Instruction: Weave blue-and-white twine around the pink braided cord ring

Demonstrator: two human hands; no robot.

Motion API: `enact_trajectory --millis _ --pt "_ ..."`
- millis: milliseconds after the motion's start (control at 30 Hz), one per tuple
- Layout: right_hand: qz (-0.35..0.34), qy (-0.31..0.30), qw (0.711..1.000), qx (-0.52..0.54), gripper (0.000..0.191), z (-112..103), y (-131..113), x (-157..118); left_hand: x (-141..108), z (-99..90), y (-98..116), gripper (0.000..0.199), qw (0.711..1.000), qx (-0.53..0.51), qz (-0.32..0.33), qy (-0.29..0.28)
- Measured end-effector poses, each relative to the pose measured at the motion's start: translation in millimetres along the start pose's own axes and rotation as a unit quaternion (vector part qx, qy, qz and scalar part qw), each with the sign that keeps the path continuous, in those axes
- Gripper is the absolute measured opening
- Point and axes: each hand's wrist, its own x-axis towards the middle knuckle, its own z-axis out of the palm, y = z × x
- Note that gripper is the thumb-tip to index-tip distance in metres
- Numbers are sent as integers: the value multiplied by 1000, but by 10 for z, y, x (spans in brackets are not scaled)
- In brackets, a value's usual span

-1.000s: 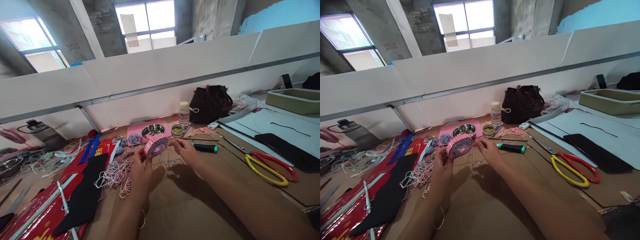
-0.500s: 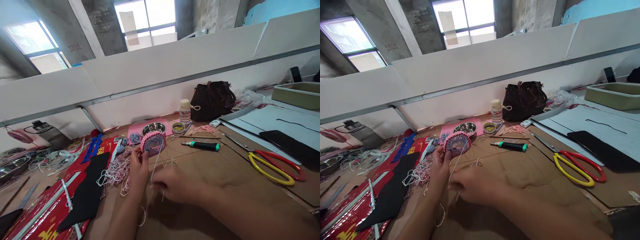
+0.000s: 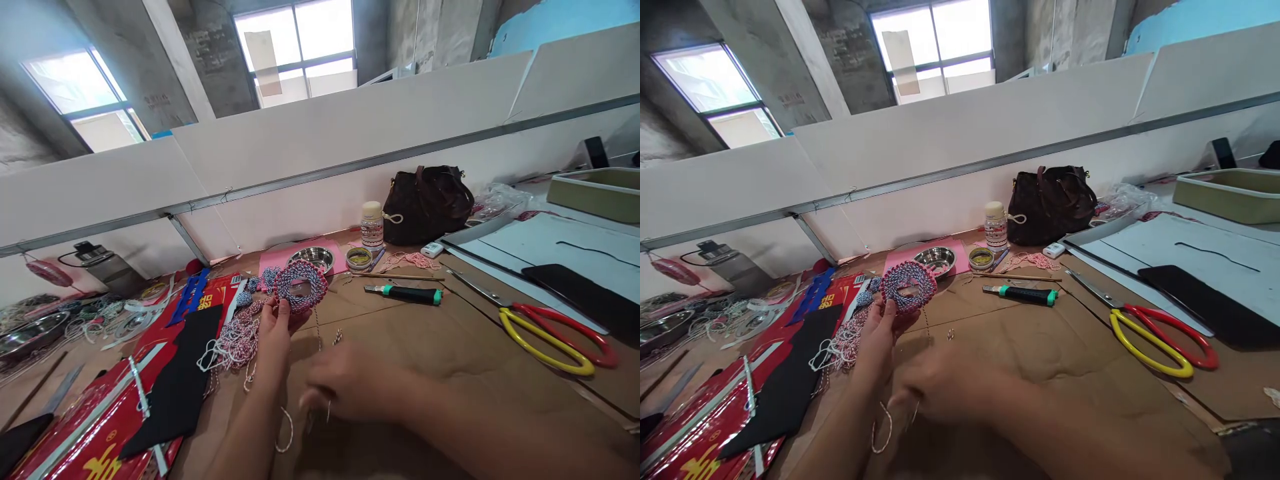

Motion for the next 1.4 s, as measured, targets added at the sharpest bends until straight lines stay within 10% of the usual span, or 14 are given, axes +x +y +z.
enact_trajectory --millis 167,333,533,733,1000,1400 --pt "236 159 948 141 31 -272 388 56 0 51 -33 56 998 4 55 14" --pt "373 175 863 293 36 -177 580 133 -148 110 48 44 982 105 159 -10" --pt "336 163 878 299 27 -94 461 141 -212 144 85 45 979 111 168 -17" --pt "251 18 943 217 35 17 247 56 -43 75 15 57 999 -12 29 23" --pt "231 -43 954 187 26 155 229 32 -255 195 103 51 991 -15 -117 -63" --pt "306 -3 918 254 25 -73 170 84 -72 114 164 63 1000 -21 -1 -19"
